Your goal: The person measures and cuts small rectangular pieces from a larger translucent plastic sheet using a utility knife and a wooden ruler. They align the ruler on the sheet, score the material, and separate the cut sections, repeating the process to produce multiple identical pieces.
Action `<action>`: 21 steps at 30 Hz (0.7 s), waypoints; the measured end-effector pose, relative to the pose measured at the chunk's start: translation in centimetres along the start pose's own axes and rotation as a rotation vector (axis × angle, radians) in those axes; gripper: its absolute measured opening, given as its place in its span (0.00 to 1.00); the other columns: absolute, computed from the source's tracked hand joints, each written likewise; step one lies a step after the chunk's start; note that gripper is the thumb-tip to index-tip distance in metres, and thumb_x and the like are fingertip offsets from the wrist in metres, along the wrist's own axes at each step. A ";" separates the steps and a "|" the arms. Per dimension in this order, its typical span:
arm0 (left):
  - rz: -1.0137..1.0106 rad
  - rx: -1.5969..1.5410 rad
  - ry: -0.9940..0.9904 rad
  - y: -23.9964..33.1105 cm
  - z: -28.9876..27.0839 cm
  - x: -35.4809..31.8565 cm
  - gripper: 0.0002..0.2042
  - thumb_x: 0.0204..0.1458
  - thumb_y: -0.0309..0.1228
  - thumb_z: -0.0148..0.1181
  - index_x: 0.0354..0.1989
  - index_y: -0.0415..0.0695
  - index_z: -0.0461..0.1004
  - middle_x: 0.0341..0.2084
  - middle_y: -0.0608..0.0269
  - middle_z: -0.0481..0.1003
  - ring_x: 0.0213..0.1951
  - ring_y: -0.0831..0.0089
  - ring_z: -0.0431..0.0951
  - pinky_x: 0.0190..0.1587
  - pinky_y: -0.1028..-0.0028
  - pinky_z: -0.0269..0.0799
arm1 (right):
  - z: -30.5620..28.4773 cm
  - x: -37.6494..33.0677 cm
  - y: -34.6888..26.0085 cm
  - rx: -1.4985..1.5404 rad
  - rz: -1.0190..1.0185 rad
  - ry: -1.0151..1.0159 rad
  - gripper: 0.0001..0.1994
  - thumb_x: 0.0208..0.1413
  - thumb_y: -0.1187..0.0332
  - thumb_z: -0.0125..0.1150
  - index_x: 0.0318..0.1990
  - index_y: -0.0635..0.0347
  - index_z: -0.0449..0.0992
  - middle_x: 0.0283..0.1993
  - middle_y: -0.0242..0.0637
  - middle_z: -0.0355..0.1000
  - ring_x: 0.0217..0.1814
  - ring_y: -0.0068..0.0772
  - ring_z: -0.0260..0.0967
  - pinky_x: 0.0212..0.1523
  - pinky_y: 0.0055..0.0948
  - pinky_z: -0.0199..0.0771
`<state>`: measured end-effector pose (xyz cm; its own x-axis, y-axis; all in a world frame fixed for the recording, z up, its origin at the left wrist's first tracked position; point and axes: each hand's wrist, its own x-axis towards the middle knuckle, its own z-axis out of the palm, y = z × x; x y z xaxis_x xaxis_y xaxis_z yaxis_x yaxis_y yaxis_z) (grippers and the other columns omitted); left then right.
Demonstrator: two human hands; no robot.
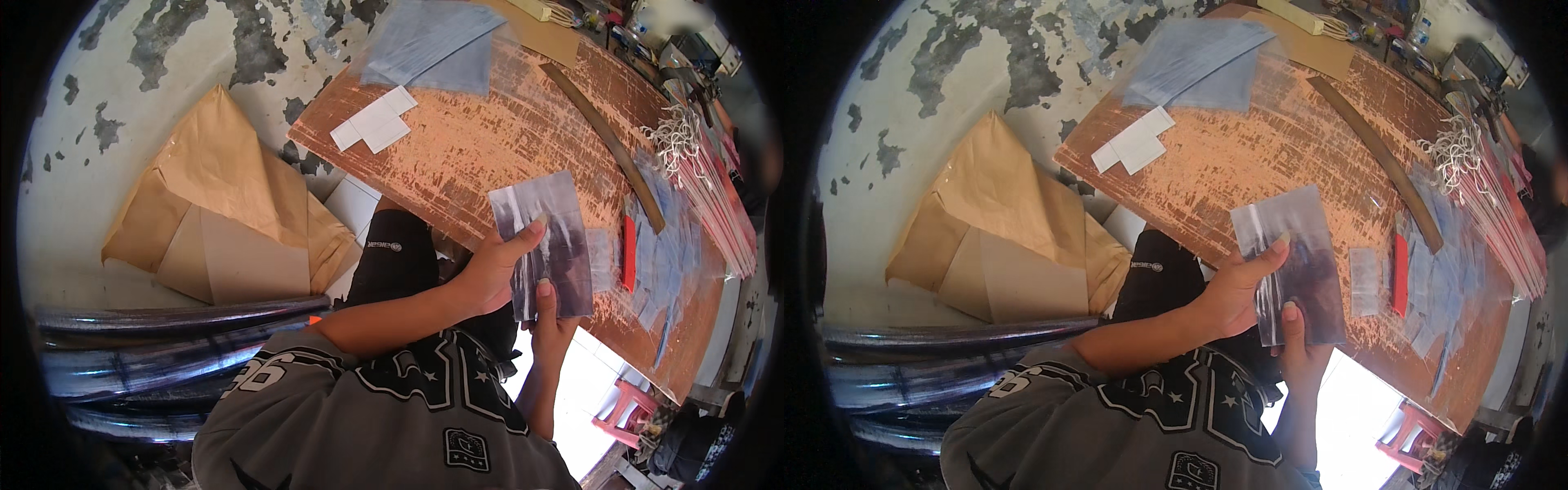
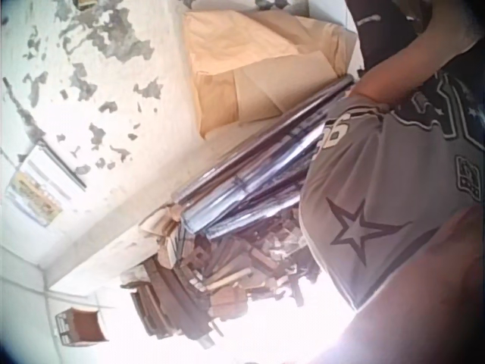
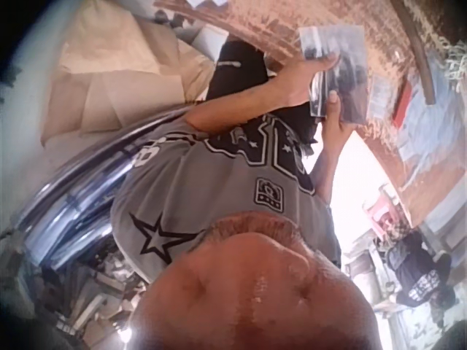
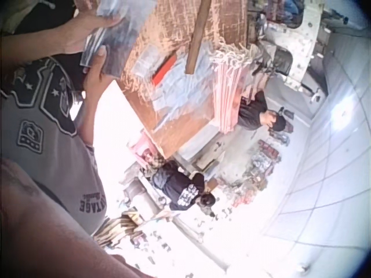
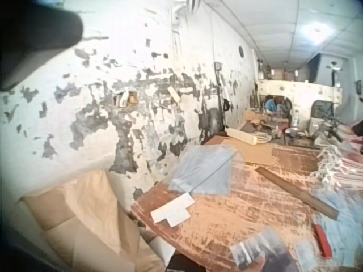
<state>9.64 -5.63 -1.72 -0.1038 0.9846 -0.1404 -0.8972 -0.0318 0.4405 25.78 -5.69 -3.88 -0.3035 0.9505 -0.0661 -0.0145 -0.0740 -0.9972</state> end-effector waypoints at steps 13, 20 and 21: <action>-0.002 0.046 0.060 1.1 -0.8 -1.5 0.18 0.74 0.38 0.58 0.67 0.45 0.70 0.56 0.61 0.78 0.57 0.63 0.81 0.60 0.58 0.80 | 1.9 -0.4 -1.2 0.097 -0.010 -0.114 0.23 0.72 0.58 0.66 0.63 0.67 0.73 0.38 0.35 0.78 0.23 0.19 0.72 0.18 0.19 0.67; -0.012 0.094 0.100 1.6 -1.4 -1.1 0.17 0.74 0.37 0.58 0.65 0.43 0.72 0.55 0.60 0.80 0.55 0.64 0.83 0.59 0.58 0.80 | 2.5 -0.2 -1.3 0.158 -0.012 -0.153 0.17 0.74 0.62 0.65 0.58 0.67 0.75 0.39 0.37 0.78 0.24 0.19 0.71 0.21 0.21 0.68; -0.018 0.069 0.102 1.9 -1.3 -1.1 0.17 0.74 0.37 0.58 0.65 0.43 0.72 0.55 0.60 0.80 0.55 0.63 0.83 0.59 0.58 0.80 | 2.6 -0.1 -1.2 0.133 -0.029 -0.148 0.18 0.74 0.62 0.64 0.61 0.67 0.75 0.41 0.37 0.78 0.25 0.19 0.71 0.21 0.21 0.69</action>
<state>7.52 -7.01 -1.90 -0.1337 0.9624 -0.2366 -0.8682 0.0014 0.4962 23.32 -6.50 -2.61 -0.4378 0.8988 -0.0218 -0.1483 -0.0961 -0.9843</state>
